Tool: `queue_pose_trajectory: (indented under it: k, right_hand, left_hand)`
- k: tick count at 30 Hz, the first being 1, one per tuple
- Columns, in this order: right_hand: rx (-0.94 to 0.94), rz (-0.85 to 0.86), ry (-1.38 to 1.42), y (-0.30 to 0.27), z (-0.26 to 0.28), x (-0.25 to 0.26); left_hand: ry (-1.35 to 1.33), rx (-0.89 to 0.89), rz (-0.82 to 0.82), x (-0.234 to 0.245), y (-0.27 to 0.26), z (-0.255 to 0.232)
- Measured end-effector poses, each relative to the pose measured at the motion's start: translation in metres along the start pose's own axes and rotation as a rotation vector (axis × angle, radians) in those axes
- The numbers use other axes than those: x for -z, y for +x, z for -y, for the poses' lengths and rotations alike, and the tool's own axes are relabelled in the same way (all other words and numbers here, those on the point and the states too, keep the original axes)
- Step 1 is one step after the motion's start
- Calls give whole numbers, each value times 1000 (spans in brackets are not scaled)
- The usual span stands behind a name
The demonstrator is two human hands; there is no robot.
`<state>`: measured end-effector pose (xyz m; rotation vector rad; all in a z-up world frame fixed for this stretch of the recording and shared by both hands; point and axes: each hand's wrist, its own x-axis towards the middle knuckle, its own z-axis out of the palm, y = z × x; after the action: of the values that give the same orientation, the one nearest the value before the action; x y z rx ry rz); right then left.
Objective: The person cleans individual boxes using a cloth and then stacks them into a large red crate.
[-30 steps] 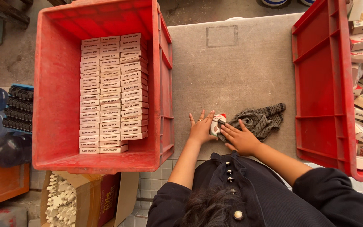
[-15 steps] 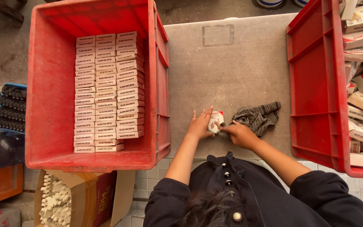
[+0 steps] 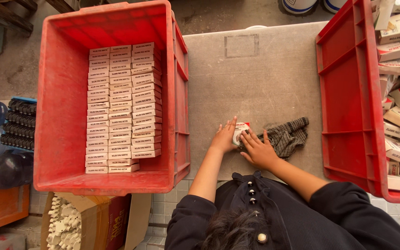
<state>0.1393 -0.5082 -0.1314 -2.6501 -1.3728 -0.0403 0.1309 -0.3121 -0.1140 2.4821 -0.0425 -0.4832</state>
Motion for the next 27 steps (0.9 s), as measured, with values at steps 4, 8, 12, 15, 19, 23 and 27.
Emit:
queue_pose_trajectory:
  k: [4, 8, 12, 15, 19, 23, 27]
  right_hand:
    - [3, 30, -78, 17, -16, 2]
    - [-127, 154, -23, 31, -14, -7]
    - [-78, 228, 25, 11, -8, -5]
    - [21, 213, -91, -6, -15, 10]
    - [-25, 261, -84, 21, -20, 11]
    - [-137, 267, -35, 39, -12, 6]
    - [85, 422, 14, 26, -13, 16]
  left_hand:
    - [-5, 13, 3, 6, -4, -4]
    - [-50, 33, 43, 4, -3, 0]
    - [-73, 44, 58, 9, -8, -2]
    - [-146, 39, 56, 15, -12, -3]
    - [-173, 45, 62, 13, -15, -1]
    - [-180, 24, 46, 5, -9, 7]
    - [-199, 4, 28, 1, -6, 11]
